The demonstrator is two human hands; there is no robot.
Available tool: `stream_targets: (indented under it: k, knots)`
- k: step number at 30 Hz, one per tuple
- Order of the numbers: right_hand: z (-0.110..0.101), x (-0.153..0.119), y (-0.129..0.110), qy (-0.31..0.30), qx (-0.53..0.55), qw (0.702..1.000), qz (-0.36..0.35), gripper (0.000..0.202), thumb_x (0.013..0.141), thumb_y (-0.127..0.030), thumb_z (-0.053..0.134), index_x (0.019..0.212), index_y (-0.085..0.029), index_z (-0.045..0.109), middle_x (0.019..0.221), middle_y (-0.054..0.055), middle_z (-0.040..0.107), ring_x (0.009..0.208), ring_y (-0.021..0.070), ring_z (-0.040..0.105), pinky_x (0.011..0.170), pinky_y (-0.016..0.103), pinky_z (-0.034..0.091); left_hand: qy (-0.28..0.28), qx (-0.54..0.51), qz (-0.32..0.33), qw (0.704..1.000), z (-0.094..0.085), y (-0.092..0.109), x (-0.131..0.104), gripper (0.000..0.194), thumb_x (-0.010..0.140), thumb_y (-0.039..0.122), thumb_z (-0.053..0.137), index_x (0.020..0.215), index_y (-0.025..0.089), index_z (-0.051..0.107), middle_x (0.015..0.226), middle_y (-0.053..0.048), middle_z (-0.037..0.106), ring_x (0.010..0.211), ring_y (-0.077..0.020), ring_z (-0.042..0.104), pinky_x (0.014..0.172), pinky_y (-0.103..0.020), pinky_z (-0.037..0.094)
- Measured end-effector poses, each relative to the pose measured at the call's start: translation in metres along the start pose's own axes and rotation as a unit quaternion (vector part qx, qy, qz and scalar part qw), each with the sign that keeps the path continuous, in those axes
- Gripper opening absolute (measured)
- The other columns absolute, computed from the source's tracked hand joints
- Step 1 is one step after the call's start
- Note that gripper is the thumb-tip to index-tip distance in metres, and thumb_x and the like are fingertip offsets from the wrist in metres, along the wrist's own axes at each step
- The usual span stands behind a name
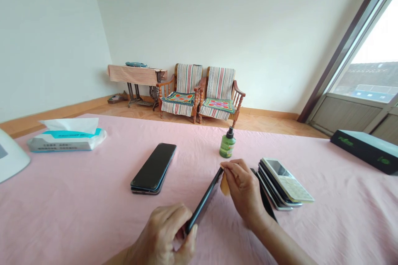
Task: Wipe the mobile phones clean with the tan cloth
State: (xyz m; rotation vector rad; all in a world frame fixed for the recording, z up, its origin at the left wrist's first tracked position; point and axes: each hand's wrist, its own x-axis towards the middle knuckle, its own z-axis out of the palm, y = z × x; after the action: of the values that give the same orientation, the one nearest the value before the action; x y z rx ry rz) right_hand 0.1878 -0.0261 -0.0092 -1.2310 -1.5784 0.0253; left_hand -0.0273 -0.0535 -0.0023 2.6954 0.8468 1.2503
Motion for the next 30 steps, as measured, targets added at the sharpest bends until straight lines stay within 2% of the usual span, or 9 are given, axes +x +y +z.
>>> stream_targets:
  k: [5,11,17,21,26,30]
  knots:
    - [0.000,-0.006,-0.010,-0.035,0.030,0.999,-0.019,0.022,0.091,-0.013,0.048,0.099,-0.019,0.068,0.089,0.006,0.061,0.079,0.0166,0.062,0.069,0.027,0.052,0.009,-0.007,-0.010,1.000,0.000,0.001,0.001,0.018,0.083,0.010,0.046,0.069,0.020,0.048,0.056,0.005,0.049,0.047,-0.0109,0.052,0.049,-0.022,0.038]
    - [-0.001,-0.003,-0.008,-0.004,0.006,1.000,-0.005,0.020,0.090,-0.013,0.049,0.094,-0.019,0.068,0.087,0.005,0.061,0.078,0.0170,0.062,0.069,0.027,0.051,0.004,-0.007,-0.004,1.000,-0.002,0.002,0.003,0.018,0.084,0.010,0.046,0.069,0.020,0.048,0.056,0.005,0.048,0.047,-0.0109,0.051,0.049,-0.022,0.038]
    - [-0.001,-0.016,-0.024,-0.080,0.050,0.995,-0.038,0.026,0.091,-0.007,0.044,0.102,-0.020,0.064,0.091,0.005,0.057,0.079,0.0149,0.059,0.072,0.026,0.050,0.008,-0.011,-0.012,1.000,0.001,0.001,0.001,0.019,0.083,0.007,0.046,0.068,0.020,0.046,0.056,0.005,0.047,0.047,-0.0097,0.051,0.049,-0.021,0.037]
    - [-0.002,-0.015,-0.025,-0.068,0.044,0.996,-0.028,0.025,0.090,-0.006,0.045,0.099,-0.020,0.064,0.090,0.004,0.057,0.079,0.0153,0.058,0.071,0.026,0.049,0.008,-0.015,-0.011,1.000,0.001,0.001,0.002,0.019,0.082,0.006,0.046,0.068,0.020,0.047,0.055,0.005,0.047,0.047,-0.0096,0.050,0.049,-0.021,0.037]
    - [-0.003,-0.015,-0.027,-0.095,0.055,0.993,-0.049,0.027,0.090,-0.004,0.044,0.102,-0.020,0.063,0.089,0.003,0.057,0.078,0.0141,0.058,0.069,0.025,0.048,0.002,-0.016,-0.018,1.000,0.001,0.001,0.001,0.018,0.082,0.007,0.046,0.069,0.019,0.048,0.056,0.005,0.048,0.048,-0.0102,0.052,0.050,-0.022,0.038]
    - [-0.003,-0.016,-0.028,-0.079,0.041,0.995,-0.043,0.027,0.088,-0.003,0.046,0.100,-0.020,0.063,0.090,0.004,0.057,0.080,0.0150,0.057,0.071,0.026,0.047,-0.007,-0.017,-0.020,1.000,0.001,0.001,0.001,0.019,0.083,0.007,0.046,0.069,0.019,0.049,0.056,0.005,0.048,0.049,-0.0104,0.052,0.050,-0.022,0.038]
